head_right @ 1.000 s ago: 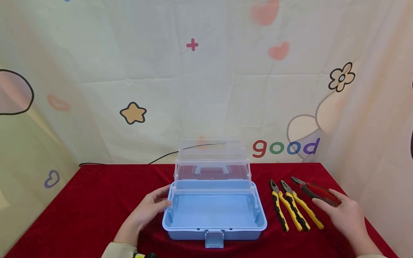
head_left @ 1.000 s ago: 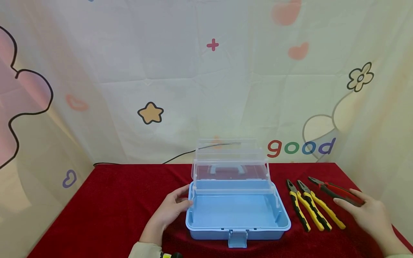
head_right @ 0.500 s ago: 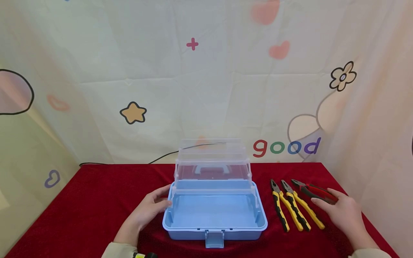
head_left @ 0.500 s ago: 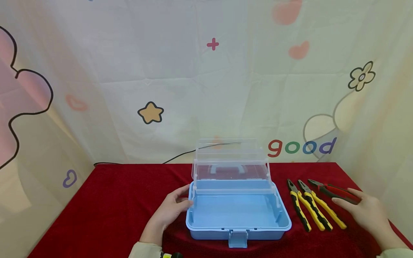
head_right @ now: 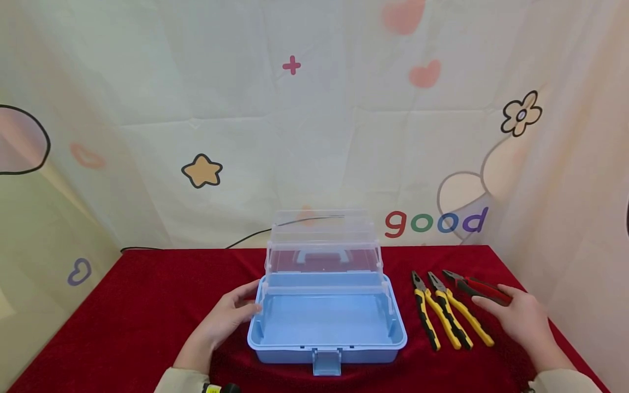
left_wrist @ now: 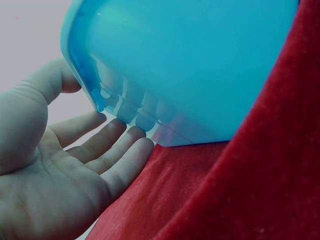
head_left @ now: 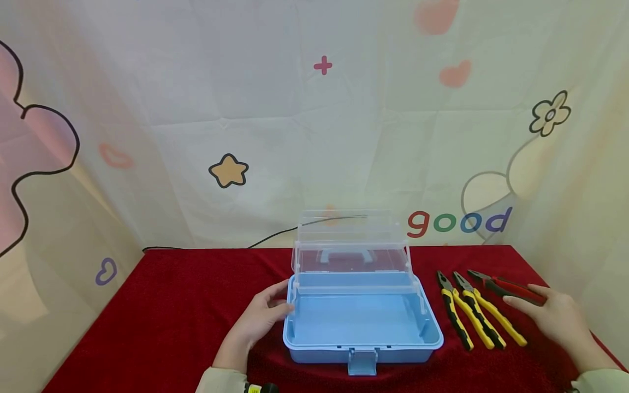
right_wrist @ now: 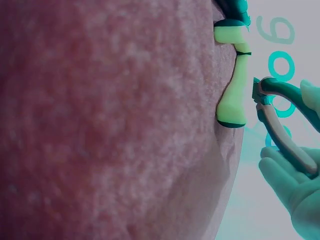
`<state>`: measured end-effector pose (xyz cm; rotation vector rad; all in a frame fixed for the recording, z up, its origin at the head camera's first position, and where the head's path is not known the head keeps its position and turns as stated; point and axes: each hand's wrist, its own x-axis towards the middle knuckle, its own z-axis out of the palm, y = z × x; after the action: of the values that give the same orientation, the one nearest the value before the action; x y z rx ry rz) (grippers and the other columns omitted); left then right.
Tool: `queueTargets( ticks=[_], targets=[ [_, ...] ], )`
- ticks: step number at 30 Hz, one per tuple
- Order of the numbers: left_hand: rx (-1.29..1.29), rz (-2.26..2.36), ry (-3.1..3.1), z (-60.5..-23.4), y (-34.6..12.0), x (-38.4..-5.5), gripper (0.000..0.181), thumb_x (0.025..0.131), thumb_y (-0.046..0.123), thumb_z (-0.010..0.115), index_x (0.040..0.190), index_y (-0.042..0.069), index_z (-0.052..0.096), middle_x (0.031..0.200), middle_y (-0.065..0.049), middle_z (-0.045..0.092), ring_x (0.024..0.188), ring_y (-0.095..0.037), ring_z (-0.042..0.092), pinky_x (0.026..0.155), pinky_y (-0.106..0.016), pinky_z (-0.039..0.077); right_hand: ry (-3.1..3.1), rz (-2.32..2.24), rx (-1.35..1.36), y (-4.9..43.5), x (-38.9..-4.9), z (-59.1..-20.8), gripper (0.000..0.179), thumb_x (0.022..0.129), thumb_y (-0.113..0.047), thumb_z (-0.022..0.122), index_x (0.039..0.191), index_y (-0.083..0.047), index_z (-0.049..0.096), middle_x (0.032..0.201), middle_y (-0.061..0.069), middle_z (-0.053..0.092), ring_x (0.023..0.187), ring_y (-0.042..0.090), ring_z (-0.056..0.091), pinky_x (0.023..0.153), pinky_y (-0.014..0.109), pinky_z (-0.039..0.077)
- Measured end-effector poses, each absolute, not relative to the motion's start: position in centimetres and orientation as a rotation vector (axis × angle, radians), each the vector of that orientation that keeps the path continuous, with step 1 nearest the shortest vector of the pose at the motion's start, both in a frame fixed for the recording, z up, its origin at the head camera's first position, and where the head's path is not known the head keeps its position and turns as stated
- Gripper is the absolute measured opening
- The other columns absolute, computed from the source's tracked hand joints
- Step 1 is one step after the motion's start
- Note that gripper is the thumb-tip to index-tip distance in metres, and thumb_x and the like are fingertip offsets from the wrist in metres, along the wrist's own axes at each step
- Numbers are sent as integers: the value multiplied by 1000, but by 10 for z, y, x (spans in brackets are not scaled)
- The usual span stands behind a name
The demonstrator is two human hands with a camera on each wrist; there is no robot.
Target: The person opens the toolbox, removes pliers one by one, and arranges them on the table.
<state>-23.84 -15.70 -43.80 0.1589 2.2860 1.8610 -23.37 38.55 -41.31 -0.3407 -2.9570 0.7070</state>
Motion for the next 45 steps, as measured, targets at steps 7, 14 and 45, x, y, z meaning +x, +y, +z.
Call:
queueTargets(
  ticks=[7,14,45],
  targets=[
    [162,1852,2292,-438,-157,-240,64,87,21,64,145,12,38,132,-17,53,104,-22,62,90,-42,54,-3045,710,-294,390,-233,-412,94,84,-58,58,127,23,37,118,45,43,92,49,47,64,42,50],
    [163,1858,2285,-439,-157,-240,63,87,19,63,144,11,38,133,-17,53,105,-24,62,89,-41,54,-3126,678,-197,395,-234,-417,96,80,-58,63,124,25,40,118,44,47,96,51,49,70,52,51],
    [155,1884,2260,-439,-157,-239,63,87,18,63,144,10,38,136,-17,50,106,-23,61,90,-40,54,-3231,683,-251,399,-235,-426,93,79,-59,63,120,23,46,117,41,50,99,50,50,78,56,48]
  ],
)
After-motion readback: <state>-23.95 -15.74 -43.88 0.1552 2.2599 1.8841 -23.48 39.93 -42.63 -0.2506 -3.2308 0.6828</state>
